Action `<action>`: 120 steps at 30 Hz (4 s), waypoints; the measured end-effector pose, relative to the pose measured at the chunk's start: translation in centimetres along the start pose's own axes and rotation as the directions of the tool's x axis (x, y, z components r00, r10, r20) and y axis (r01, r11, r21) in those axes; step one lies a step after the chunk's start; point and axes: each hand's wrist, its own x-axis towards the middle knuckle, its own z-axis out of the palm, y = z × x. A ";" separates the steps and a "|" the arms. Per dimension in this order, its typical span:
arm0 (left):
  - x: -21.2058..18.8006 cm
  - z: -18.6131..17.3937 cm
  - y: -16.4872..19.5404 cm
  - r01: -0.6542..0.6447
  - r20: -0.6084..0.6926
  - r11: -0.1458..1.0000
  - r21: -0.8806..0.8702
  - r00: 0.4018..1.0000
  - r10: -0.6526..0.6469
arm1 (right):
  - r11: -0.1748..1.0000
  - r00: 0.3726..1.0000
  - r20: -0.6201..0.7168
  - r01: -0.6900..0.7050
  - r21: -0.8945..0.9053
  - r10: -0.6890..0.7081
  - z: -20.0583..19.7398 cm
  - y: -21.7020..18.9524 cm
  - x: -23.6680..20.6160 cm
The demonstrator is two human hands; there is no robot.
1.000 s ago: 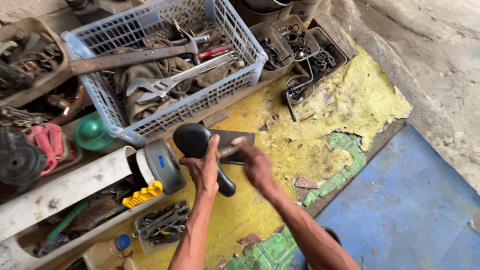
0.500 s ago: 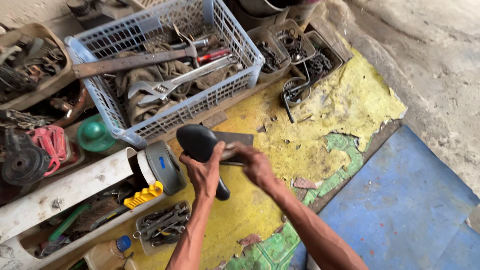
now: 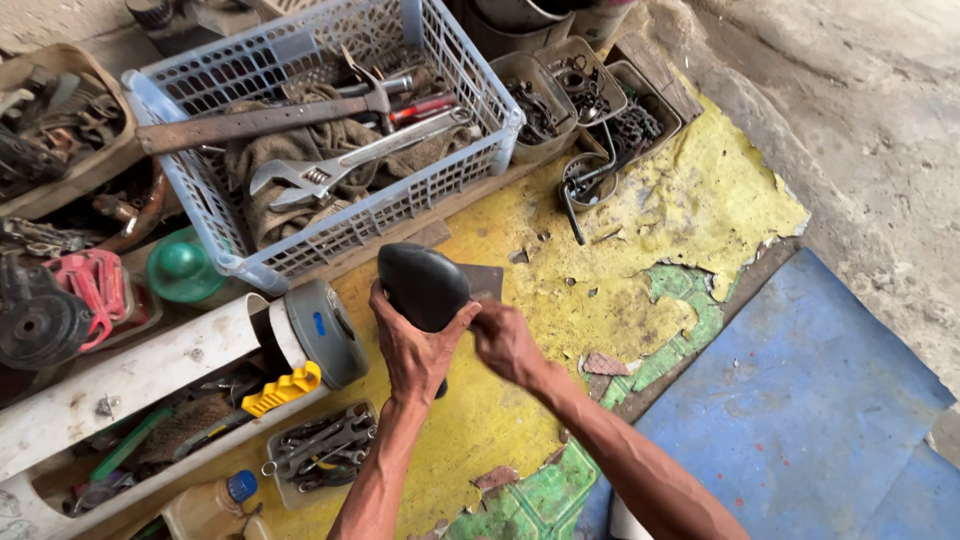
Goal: The person removes a bicycle seat post from a frame, then cleans the post with a cloth, a wire brush, and sandpaper. The person holds the post, scrubs it, and sands it on a workbench in a cluttered workshop.
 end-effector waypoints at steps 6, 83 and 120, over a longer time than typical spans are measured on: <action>0.1 -0.5 -0.2 -0.073 0.027 0.997 0.010 0.997 0.073 | 0.995 0.996 -0.016 -0.086 -0.055 0.085 -0.4 0.5 -0.1; 0.8 -1.3 0.4 0.065 -0.006 0.998 -0.002 0.998 -0.065 | 0.926 0.929 -0.029 -0.364 0.096 0.368 1.9 -1.8 0.0; 1.2 -1.6 1.4 0.365 -0.030 0.930 -0.045 0.930 -0.367 | 0.997 0.979 -0.193 -0.074 -0.014 0.070 3.3 -2.9 -0.9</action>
